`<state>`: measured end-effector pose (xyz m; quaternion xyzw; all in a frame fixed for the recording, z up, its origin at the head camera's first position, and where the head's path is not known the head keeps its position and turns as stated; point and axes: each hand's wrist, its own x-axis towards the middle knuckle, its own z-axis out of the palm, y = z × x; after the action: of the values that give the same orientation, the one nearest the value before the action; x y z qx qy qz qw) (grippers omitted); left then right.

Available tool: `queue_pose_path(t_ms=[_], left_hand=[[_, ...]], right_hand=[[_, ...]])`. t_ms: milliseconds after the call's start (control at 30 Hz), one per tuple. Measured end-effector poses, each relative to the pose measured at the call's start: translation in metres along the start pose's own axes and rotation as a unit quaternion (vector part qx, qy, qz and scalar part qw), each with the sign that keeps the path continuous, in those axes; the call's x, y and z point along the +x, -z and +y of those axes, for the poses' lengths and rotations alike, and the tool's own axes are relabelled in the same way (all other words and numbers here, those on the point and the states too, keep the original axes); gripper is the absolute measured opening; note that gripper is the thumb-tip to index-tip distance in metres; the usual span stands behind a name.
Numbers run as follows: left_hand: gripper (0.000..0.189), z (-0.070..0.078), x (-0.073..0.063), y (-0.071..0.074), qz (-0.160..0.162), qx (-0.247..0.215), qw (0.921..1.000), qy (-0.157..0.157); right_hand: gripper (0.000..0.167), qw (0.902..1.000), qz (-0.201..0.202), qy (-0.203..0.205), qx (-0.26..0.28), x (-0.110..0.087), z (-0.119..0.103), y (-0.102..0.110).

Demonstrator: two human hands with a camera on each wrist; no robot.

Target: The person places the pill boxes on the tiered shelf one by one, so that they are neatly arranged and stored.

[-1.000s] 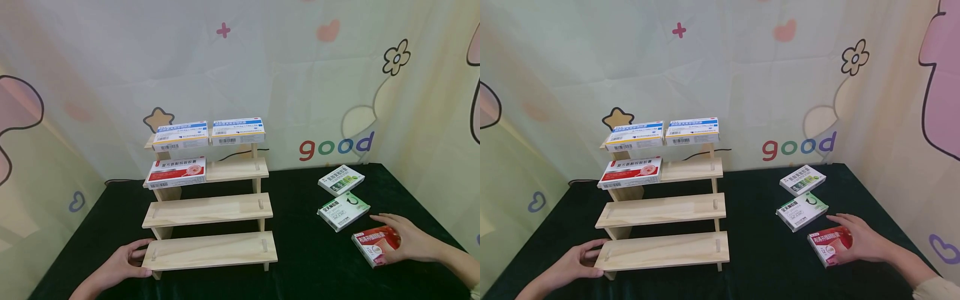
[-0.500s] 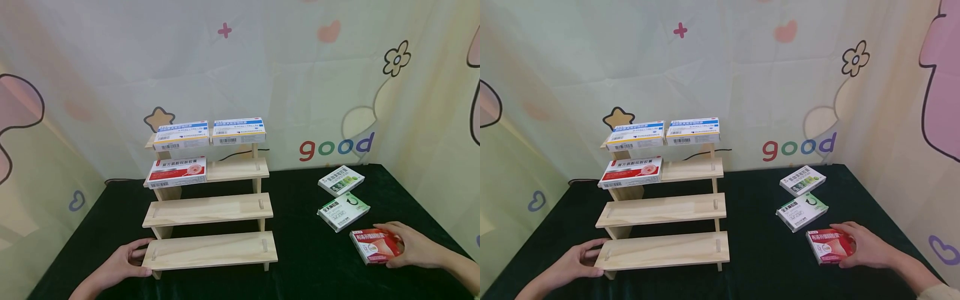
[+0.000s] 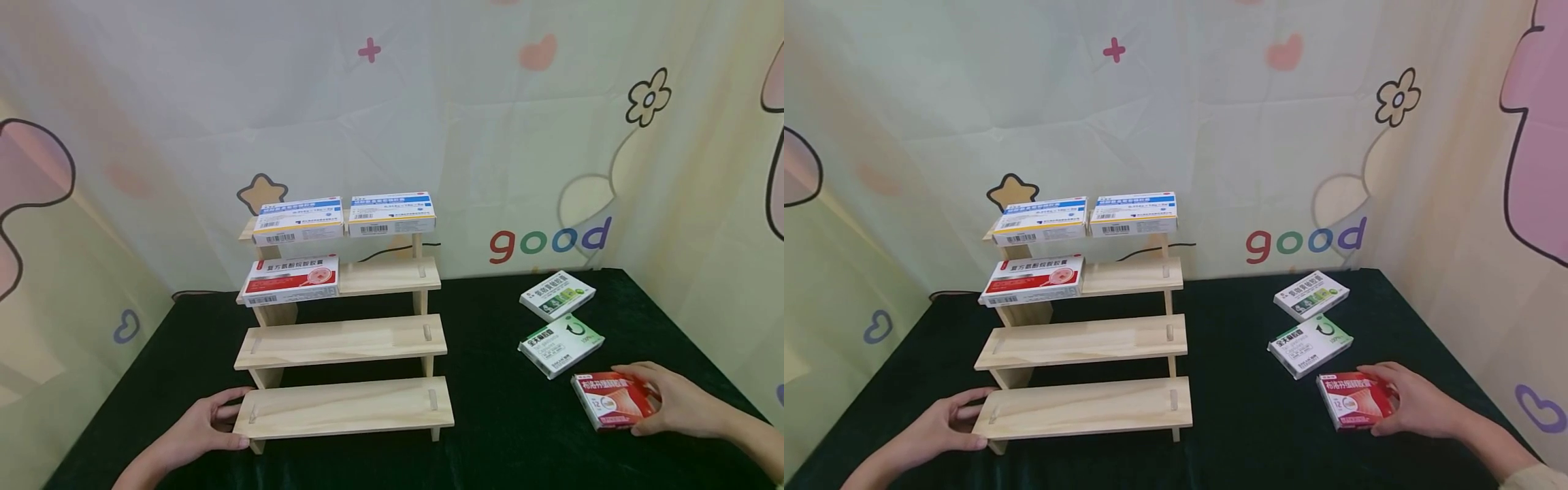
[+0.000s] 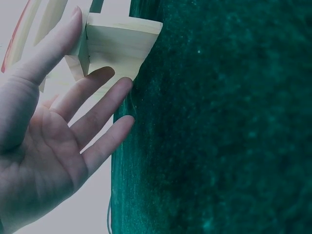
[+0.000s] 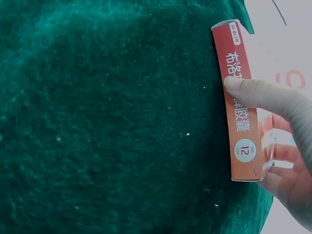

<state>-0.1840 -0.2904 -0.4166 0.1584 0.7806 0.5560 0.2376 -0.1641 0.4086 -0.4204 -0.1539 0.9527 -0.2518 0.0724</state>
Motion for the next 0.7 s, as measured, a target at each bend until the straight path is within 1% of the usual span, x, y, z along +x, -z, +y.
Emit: queue_pose_path(t_ms=[133,467,700], left_hand=[[0.079,0.0,0.0,0.0,-0.001,0.001,1.0,-0.002],[0.079,0.002,-0.001,0.0,0.0,0.005,1.0,-0.002],[0.078,0.001,-0.001,0.0,0.001,0.006,1.0,-0.004]], right_hand=[[0.08,0.9999,-0.002,-0.006,-0.009,0.002,-0.003,0.004],[0.077,0.999,0.019,0.033,-0.024,0.008,-0.015,0.013],[0.076,0.9981,0.03,0.046,-0.026,0.017,-0.029,0.019]])
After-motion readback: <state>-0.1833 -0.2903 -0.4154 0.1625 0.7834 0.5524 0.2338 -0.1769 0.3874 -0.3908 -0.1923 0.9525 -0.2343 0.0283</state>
